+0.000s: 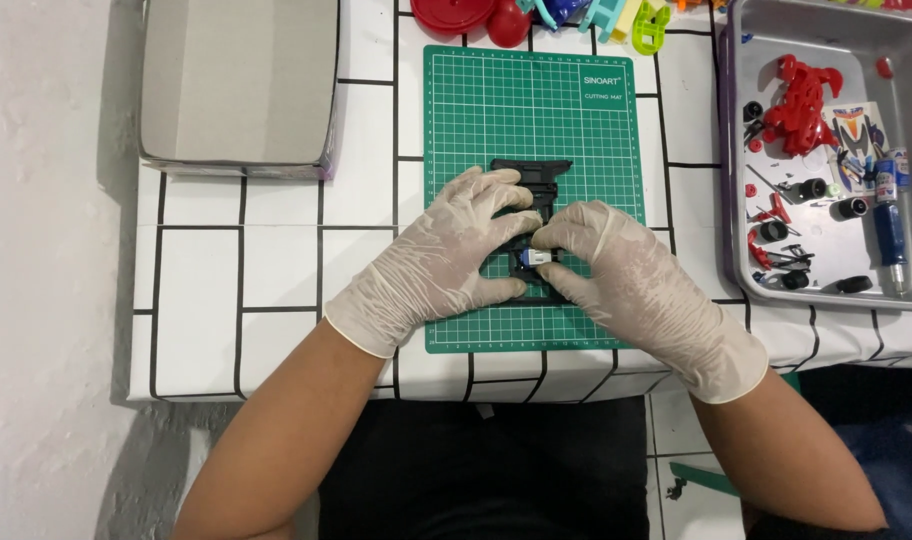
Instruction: The person assembles a black plastic toy frame on a green cutting mat. They insert a small blue and white battery into the frame, attach a black plastic piece, and then place a small figurine into the assembly.
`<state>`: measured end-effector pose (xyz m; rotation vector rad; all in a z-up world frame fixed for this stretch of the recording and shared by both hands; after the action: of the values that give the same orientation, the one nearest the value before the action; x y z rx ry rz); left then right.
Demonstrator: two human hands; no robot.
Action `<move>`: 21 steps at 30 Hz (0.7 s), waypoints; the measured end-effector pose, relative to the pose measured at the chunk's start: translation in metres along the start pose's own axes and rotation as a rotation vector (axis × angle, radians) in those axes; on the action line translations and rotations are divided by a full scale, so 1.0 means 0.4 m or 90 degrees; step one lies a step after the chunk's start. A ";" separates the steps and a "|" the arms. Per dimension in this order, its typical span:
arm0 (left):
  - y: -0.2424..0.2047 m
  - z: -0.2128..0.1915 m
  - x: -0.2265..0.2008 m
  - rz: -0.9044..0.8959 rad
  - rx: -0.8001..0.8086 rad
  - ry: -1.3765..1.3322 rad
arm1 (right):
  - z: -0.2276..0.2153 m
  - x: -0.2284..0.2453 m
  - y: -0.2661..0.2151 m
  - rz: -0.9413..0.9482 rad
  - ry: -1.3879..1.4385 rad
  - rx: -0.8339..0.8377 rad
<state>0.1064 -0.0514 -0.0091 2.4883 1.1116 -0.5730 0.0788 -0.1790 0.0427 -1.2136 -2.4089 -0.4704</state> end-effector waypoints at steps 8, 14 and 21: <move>0.001 -0.004 0.000 0.003 -0.009 -0.025 | -0.003 0.005 0.007 -0.010 -0.022 0.022; 0.001 -0.006 0.001 0.003 -0.010 -0.036 | 0.002 0.004 0.005 -0.014 -0.036 0.020; 0.005 -0.002 0.004 0.005 -0.014 -0.035 | 0.008 0.005 0.007 -0.010 -0.064 0.032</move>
<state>0.1092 -0.0513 -0.0088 2.4422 1.0811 -0.6201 0.0792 -0.1747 0.0412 -1.2253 -2.4994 -0.3597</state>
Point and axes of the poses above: each hand's wrist, its own y-axis towards the middle knuckle, its own z-axis out of the palm, x = y × z, the point moved 7 cm from there along y, towards the middle knuckle, and after that the axes turned 10 degrees about -z, right-handed, at the moved point
